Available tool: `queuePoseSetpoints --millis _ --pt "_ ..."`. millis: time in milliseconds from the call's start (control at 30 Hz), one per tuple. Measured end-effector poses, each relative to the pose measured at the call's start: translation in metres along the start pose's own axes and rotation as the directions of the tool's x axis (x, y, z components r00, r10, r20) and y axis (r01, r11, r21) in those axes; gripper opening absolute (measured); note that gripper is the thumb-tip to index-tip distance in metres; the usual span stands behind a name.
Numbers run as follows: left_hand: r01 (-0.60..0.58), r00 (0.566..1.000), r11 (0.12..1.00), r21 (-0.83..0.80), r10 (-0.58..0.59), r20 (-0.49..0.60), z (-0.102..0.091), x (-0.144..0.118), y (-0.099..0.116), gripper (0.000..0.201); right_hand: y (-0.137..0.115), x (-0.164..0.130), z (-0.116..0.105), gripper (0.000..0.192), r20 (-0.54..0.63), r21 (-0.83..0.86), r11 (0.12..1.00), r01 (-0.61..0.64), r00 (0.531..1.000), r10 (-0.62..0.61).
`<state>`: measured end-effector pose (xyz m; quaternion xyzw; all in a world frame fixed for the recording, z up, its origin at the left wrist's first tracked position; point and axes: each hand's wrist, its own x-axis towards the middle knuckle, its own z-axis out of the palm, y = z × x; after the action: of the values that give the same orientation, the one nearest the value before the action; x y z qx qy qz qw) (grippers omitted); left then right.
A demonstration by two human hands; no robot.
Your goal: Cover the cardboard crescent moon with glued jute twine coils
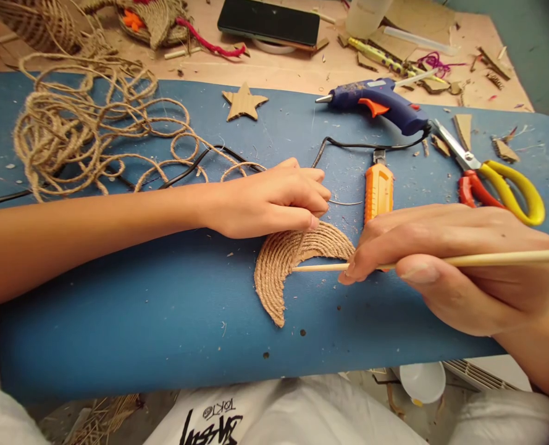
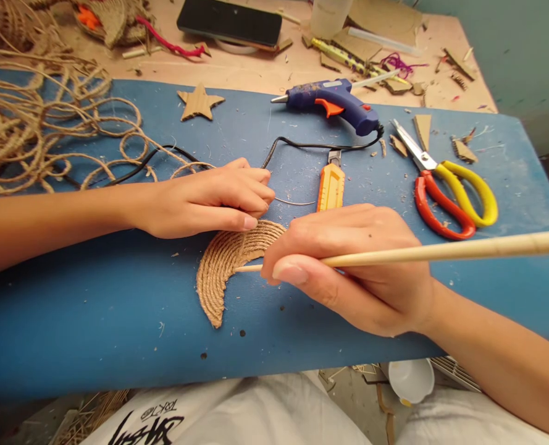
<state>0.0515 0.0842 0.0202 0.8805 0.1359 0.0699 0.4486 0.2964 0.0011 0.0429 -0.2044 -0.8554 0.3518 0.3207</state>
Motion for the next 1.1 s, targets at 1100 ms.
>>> queuePoseSetpoints --millis 1100 --pt "-0.07 0.996 0.989 0.133 0.076 -0.044 0.0059 -0.0008 -0.0049 0.033 0.0016 0.0009 0.001 0.023 -0.053 -0.044 0.999 0.006 0.999 -0.009"
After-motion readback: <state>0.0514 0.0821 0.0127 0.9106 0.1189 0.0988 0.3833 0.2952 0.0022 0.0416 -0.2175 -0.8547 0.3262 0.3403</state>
